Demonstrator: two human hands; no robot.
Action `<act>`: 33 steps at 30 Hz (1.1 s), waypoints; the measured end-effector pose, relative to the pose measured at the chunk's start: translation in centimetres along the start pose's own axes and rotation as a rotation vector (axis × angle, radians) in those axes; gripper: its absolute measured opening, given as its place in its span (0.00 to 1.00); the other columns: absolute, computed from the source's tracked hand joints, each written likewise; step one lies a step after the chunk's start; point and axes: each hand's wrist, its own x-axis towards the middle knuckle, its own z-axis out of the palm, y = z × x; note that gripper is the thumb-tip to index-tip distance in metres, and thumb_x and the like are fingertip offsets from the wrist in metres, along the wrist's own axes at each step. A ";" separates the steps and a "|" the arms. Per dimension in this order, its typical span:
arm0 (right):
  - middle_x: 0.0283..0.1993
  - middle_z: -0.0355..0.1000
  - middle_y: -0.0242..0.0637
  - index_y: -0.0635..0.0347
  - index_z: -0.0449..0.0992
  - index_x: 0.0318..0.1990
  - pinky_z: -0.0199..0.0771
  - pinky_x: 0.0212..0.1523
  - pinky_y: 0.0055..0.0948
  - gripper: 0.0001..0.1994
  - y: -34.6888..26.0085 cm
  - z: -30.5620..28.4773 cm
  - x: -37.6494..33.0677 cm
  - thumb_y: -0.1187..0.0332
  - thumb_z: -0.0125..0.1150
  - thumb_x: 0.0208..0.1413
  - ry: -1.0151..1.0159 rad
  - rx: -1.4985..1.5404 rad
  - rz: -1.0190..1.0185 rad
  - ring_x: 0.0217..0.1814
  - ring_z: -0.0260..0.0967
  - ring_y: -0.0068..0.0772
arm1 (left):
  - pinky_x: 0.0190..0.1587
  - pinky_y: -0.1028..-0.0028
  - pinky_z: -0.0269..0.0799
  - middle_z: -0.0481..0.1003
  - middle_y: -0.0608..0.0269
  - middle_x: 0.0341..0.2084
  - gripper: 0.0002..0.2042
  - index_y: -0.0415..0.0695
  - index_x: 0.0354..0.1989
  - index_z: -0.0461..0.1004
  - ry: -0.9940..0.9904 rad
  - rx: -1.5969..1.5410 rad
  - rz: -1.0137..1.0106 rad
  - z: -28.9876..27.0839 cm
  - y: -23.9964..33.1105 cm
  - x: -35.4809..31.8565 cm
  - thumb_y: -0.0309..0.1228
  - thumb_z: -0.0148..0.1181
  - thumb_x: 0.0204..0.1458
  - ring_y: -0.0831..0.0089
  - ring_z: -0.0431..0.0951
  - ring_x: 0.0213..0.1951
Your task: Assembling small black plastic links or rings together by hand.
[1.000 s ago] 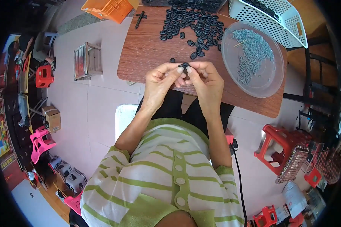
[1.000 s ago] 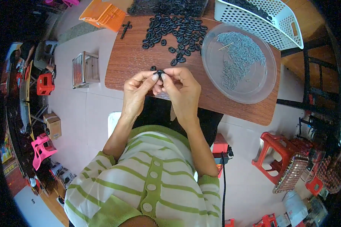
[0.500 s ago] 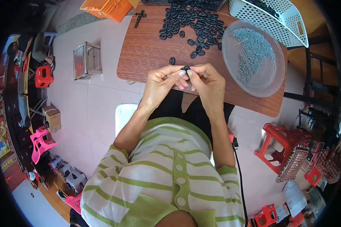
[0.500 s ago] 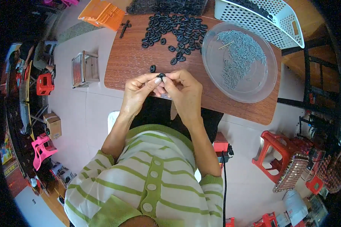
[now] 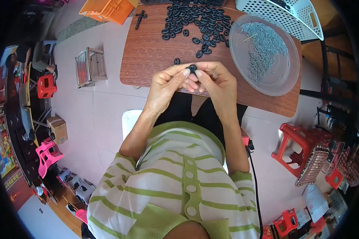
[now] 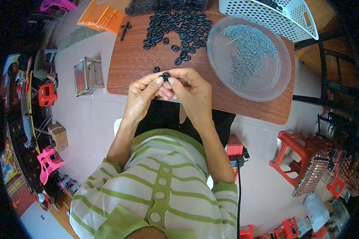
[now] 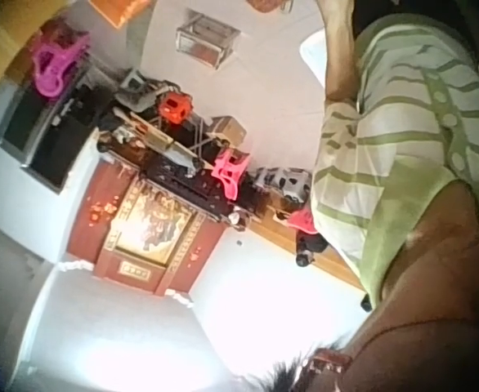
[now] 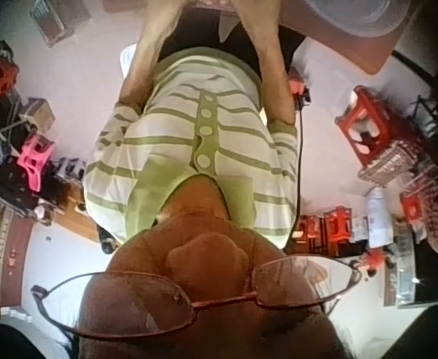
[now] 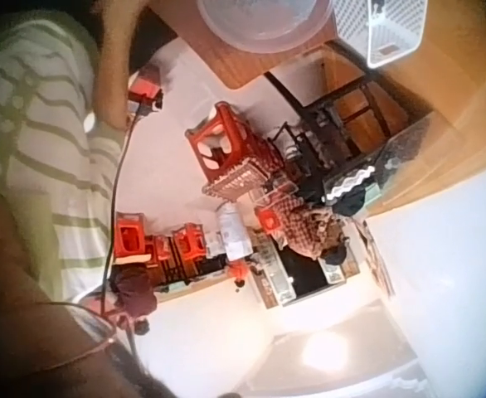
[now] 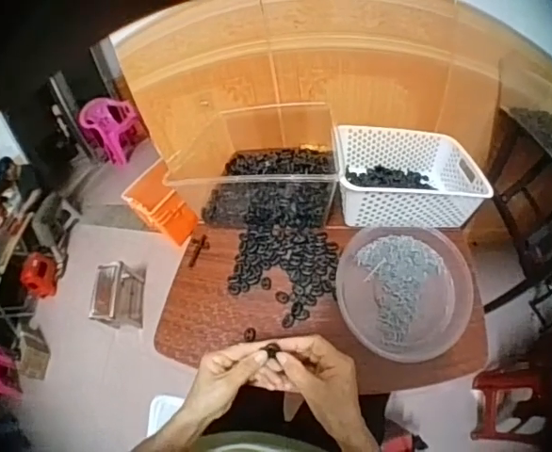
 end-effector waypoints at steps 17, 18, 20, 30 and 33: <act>0.29 0.72 0.32 0.66 0.75 0.40 0.68 0.27 0.19 0.08 0.9 0.4 0.2 0.77 0.61 0.51 0.051 -0.244 -0.131 0.28 0.67 0.16 | 0.29 0.83 0.67 0.75 0.66 0.25 0.09 0.37 0.39 0.79 0.143 0.000 0.008 -0.1 -0.3 0.0 0.29 0.57 0.57 0.82 0.72 0.27; 0.29 0.71 0.34 0.66 0.75 0.40 0.68 0.27 0.21 0.10 0.9 0.7 0.1 0.76 0.63 0.50 0.048 -0.314 -0.156 0.27 0.68 0.19 | 0.29 0.83 0.67 0.75 0.66 0.25 0.09 0.37 0.39 0.79 0.144 -0.001 0.008 -0.2 -0.4 0.1 0.29 0.57 0.57 0.82 0.72 0.27; 0.29 0.70 0.35 0.65 0.74 0.41 0.69 0.27 0.22 0.12 1.0 0.9 0.1 0.76 0.65 0.48 0.047 -0.386 -0.179 0.27 0.68 0.22 | 0.30 0.83 0.66 0.75 0.65 0.25 0.09 0.36 0.36 0.79 0.197 -0.108 -0.040 -0.3 -0.8 0.2 0.29 0.58 0.56 0.82 0.72 0.27; 0.30 0.68 0.39 0.64 0.74 0.40 0.72 0.29 0.27 0.11 0.8 0.6 0.4 0.76 0.65 0.46 0.039 -0.593 -0.322 0.28 0.70 0.31 | 0.34 0.80 0.68 0.76 0.64 0.26 0.10 0.35 0.35 0.79 0.166 0.066 0.060 0.1 -1.0 0.3 0.30 0.56 0.57 0.80 0.73 0.27; 0.31 0.69 0.39 0.63 0.74 0.41 0.72 0.29 0.29 0.12 1.3 0.9 0.5 0.76 0.64 0.47 0.058 -0.554 -0.326 0.30 0.71 0.33 | 0.34 0.80 0.71 0.77 0.63 0.27 0.10 0.35 0.37 0.78 0.213 0.077 0.024 0.3 -1.0 0.1 0.30 0.56 0.58 0.79 0.75 0.28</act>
